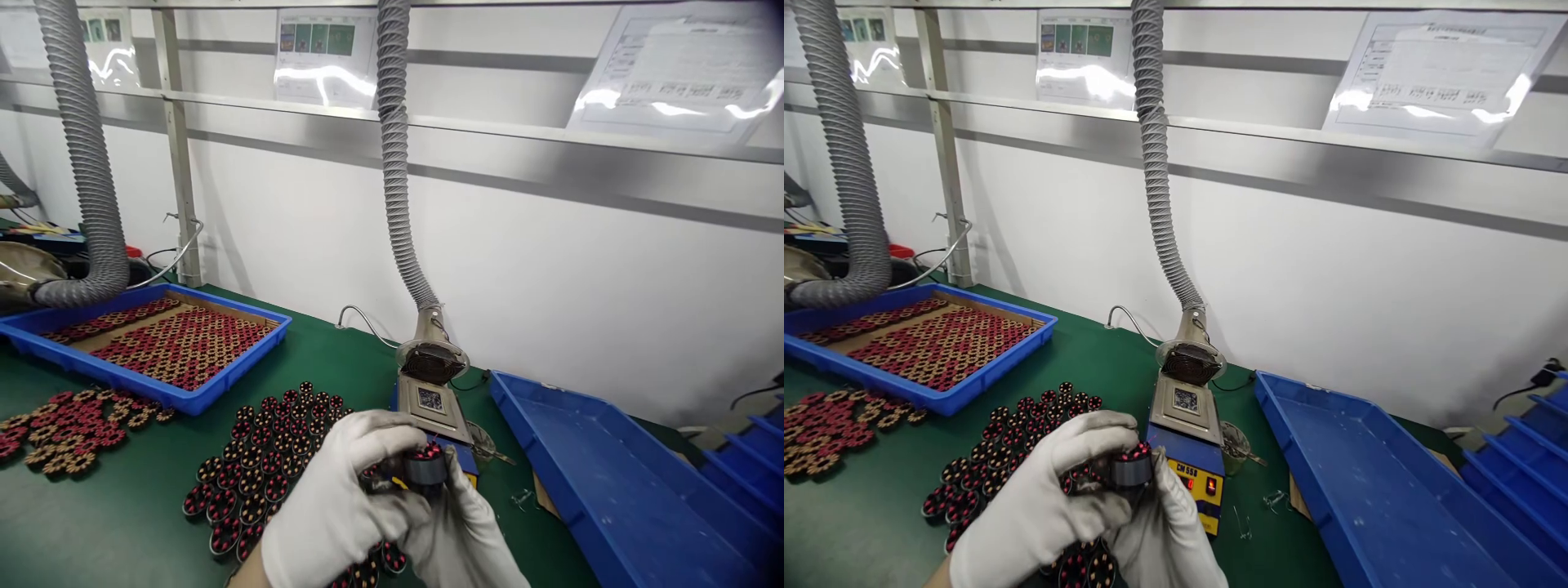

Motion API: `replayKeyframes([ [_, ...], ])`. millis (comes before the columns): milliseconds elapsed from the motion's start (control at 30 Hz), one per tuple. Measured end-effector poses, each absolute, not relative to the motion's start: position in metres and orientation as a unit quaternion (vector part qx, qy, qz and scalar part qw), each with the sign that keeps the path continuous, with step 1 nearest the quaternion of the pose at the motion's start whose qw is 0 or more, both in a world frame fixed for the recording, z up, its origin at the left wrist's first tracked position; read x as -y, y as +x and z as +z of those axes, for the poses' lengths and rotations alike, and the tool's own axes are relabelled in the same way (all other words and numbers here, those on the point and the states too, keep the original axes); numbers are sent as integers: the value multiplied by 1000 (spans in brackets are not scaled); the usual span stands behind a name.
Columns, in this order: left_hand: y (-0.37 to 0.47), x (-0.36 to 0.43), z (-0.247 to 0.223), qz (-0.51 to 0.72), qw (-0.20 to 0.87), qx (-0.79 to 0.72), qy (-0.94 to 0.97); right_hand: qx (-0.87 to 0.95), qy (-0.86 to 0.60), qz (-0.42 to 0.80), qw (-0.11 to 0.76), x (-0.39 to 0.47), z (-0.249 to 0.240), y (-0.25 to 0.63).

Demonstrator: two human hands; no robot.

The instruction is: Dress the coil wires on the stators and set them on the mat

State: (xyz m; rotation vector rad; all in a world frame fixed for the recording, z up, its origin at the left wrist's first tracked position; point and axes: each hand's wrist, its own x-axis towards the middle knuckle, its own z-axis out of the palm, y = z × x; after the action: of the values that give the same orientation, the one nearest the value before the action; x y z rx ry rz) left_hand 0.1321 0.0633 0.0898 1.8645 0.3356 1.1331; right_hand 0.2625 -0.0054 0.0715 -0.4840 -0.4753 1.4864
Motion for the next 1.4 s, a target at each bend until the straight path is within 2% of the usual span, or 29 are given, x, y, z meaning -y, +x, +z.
replayKeyframes([
  [200,137,-70,82,512,540,-91,662,195,-260,641,695,4,67,257],
  [333,127,-73,85,602,529,-124,585,189,-292,634,691,7,63,261],
  [533,126,-65,98,422,572,-188,678,189,-264,658,679,9,65,265],
  [667,131,-63,95,463,566,-131,670,196,-278,641,688,10,72,258],
  [833,121,-64,93,570,530,-142,612,200,-275,647,683,12,72,259],
  [933,119,-64,95,514,547,-184,634,193,-272,649,684,12,70,262],
  [1033,125,-63,95,449,537,-166,695,217,-298,619,693,8,68,264],
  [1167,128,-61,93,541,421,-104,720,278,-385,451,756,-1,67,259],
  [1233,125,-60,94,579,409,-112,696,286,-428,324,794,-3,64,253],
  [1333,126,-60,96,537,551,-148,622,335,-454,87,821,-3,57,246],
  [1400,135,-59,93,436,667,-128,590,448,-445,-89,770,-2,51,247],
])
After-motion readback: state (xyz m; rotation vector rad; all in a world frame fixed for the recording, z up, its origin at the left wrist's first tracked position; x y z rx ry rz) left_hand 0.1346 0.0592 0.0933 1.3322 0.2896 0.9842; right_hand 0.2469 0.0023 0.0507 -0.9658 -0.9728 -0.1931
